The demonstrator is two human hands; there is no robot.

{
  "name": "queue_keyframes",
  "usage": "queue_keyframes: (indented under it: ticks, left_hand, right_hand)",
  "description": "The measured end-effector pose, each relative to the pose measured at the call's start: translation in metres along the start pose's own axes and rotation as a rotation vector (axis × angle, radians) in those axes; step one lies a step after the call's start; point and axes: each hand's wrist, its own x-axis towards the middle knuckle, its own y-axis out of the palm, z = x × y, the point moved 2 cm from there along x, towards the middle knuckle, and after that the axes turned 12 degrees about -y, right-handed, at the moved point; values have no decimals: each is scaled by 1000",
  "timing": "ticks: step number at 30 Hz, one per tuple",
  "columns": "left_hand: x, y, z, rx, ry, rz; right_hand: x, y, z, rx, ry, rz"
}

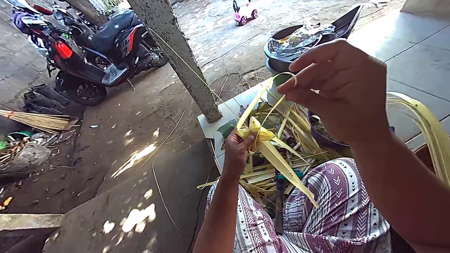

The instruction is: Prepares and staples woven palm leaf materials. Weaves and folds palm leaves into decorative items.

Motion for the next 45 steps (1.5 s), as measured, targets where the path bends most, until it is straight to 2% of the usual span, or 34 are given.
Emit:
queue_keyframes:
  ticks: [14,29,37,41,45]
  left_hand:
    - [0,2,1,-10,4,32]
    - [-1,3,-2,-7,11,24]
    - [-1,9,-4,-53,53,-8]
    - [-2,17,-7,-139,91,-163]
    - [0,22,-5,-179,167,-282]
  right_hand:
    - [1,-2,-6,-33,-18,-53]
    - [-14,14,-15,-50,32,46]
    - [-46,56,-17,-134,158,256]
    - [-67,76,-6,-228,356,133]
    - [-87,98,-3,-154,628,7]
